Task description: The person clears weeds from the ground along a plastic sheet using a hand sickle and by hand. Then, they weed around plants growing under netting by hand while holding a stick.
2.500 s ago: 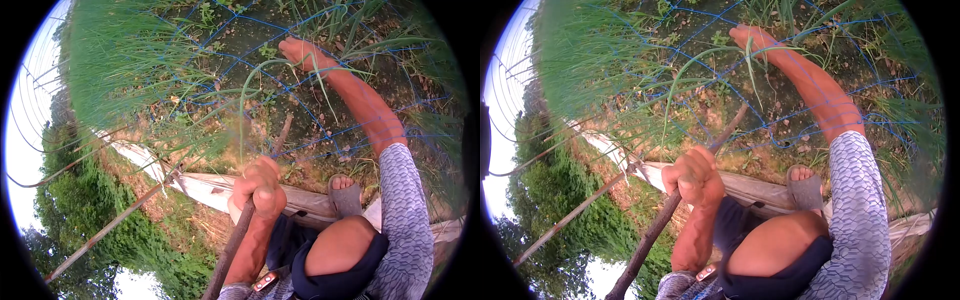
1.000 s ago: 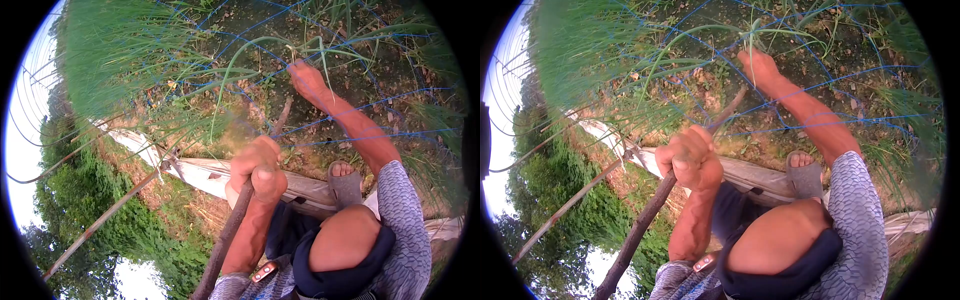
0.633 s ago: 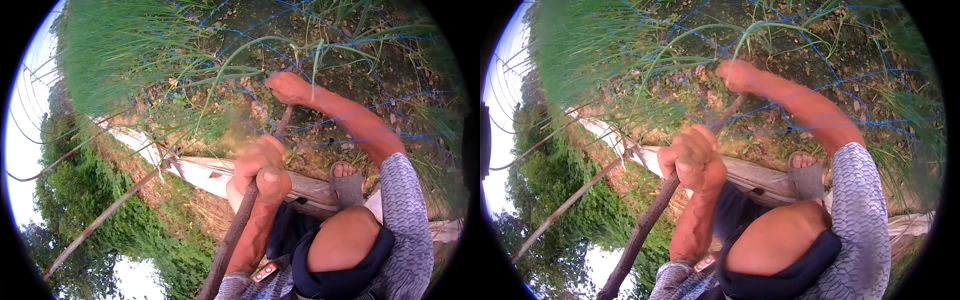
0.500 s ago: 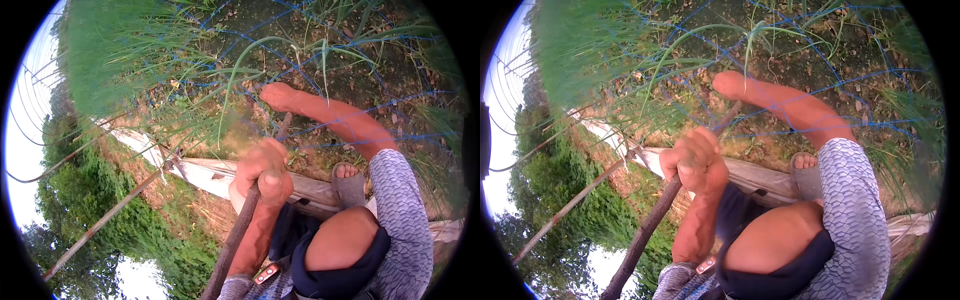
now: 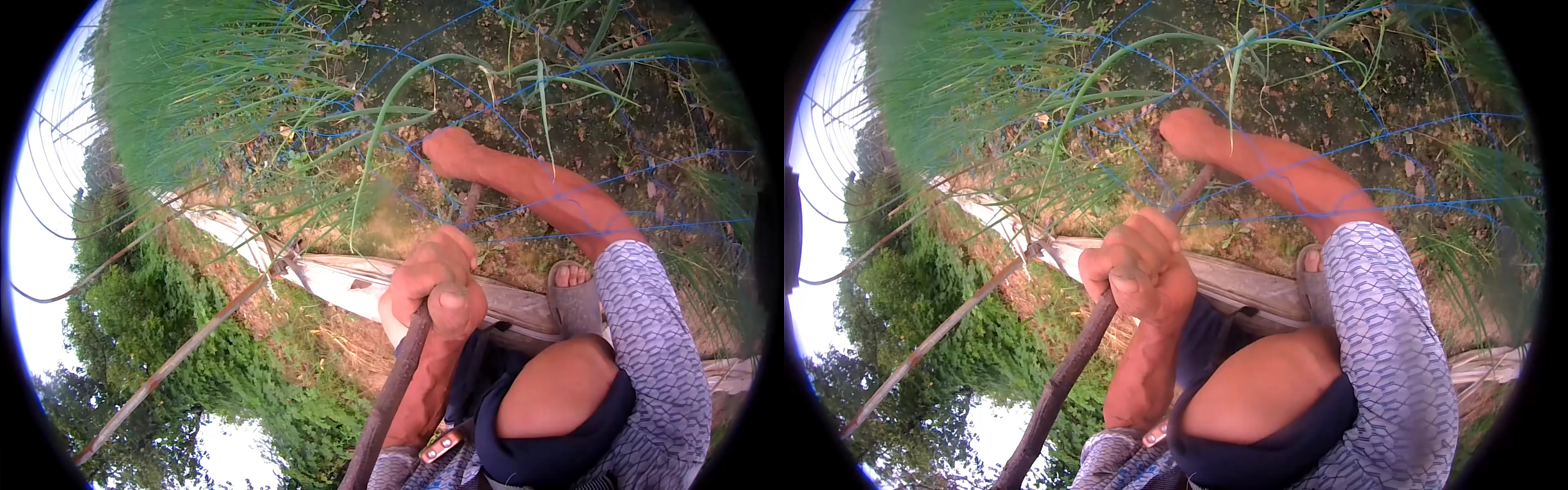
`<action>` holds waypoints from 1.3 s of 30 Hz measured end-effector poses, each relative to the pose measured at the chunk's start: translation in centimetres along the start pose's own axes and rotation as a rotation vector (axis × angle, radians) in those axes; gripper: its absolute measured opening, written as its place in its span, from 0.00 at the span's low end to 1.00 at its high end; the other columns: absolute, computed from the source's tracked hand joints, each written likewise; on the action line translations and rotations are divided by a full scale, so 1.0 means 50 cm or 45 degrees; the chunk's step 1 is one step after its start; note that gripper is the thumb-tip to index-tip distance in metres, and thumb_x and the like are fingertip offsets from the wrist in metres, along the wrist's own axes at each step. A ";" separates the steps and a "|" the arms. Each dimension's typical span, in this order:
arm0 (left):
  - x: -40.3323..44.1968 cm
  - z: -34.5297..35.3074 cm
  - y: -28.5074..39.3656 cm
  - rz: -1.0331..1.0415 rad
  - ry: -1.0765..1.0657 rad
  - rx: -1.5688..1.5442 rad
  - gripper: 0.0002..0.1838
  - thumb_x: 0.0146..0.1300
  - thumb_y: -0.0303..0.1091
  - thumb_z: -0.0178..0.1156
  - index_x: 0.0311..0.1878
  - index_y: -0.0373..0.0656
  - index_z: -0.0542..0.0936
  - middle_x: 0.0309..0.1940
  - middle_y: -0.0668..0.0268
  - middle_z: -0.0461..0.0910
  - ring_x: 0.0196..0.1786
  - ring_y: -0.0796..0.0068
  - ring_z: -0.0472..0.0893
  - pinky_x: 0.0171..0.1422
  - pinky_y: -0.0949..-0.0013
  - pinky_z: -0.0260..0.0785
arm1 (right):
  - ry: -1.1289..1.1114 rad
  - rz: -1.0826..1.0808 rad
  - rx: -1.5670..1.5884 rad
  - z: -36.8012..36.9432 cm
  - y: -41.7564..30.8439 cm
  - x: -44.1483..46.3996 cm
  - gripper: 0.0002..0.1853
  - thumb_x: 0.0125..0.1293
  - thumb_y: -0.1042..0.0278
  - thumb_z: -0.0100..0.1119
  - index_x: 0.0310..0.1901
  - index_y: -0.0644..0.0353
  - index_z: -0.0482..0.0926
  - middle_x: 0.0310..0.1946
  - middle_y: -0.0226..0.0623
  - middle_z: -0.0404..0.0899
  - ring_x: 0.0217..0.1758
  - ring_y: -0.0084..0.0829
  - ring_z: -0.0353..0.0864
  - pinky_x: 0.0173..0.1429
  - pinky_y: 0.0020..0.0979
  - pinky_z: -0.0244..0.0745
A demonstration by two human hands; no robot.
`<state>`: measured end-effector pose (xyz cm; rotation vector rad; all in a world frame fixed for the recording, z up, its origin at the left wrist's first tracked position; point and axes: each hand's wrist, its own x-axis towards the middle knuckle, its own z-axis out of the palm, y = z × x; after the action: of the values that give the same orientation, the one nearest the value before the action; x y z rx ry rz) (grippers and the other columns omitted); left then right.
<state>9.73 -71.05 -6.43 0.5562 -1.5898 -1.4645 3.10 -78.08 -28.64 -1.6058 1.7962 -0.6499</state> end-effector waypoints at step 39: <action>0.018 0.009 -0.018 0.101 0.018 0.021 0.17 0.71 0.37 0.52 0.28 0.48 0.59 0.12 0.74 0.54 0.16 0.84 0.54 0.22 0.73 0.55 | 1.055 1.329 1.531 -0.079 -0.009 -0.423 0.08 0.65 0.65 0.52 0.41 0.59 0.72 0.29 0.32 0.74 0.25 0.22 0.72 0.25 0.32 0.69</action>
<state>8.69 -71.73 -7.00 0.5058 -1.5958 -1.3867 1.65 -57.38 -22.87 0.4725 1.7545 -1.4977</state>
